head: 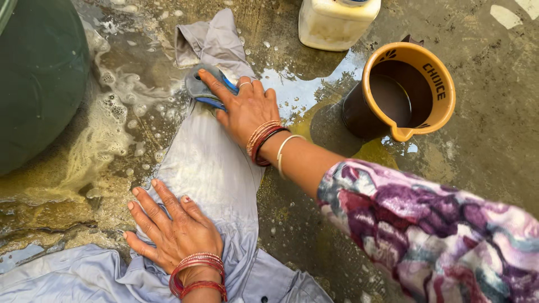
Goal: The person scrubs a grey garment with a blue brush and soapy water on a stone floor.
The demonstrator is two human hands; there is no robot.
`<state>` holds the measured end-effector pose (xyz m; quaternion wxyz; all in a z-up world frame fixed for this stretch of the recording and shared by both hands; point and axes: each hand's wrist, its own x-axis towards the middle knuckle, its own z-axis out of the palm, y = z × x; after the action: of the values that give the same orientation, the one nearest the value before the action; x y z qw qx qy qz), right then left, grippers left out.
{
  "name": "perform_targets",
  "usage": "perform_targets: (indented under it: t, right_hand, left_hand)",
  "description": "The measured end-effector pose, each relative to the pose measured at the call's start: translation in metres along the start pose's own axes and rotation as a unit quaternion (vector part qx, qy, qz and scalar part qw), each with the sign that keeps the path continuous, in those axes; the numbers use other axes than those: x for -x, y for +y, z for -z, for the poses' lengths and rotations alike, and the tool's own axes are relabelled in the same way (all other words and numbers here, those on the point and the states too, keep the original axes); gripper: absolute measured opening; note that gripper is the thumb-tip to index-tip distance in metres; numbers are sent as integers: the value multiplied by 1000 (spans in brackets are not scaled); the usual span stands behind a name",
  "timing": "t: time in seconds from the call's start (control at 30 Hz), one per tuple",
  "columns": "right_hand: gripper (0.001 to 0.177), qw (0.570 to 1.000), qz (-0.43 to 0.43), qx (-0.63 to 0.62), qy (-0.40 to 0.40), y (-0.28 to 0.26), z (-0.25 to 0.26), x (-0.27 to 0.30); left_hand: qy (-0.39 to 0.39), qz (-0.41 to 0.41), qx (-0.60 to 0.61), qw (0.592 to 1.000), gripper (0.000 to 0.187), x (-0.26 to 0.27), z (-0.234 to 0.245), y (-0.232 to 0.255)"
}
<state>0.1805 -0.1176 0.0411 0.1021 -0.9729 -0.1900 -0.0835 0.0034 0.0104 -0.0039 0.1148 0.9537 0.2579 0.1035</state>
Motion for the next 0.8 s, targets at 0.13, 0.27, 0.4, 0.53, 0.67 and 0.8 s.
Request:
perform_targets:
  t: [0.13,0.27,0.4,0.53,0.67,0.8]
  right_hand:
    - [82,996,49,-30,-66,-49,5,76]
    - [75,986,116,-66,-98,-40,16,99]
    - [81,998,25,0,-65,-5,3,16]
    - [80,998,-50,-6,-29,-14,-5,-6]
    - [78,992,88,-79,-47,-63,11,88]
    - [79,982,68,-52,-168,-30,18,83]
  left_hand:
    - [-4,0,-2,1000,57,1,4,3]
    - [-6,2,4,1000,63,1,3,-2]
    - [-6,7,-13,1000,58,1,2,1]
    - [-2,3,-8,1000,59,0,2,1]
    - [-9,-1,2,1000,60,-1,4,3]
    - [-6,-4,0,1000,63,0,2,-2]
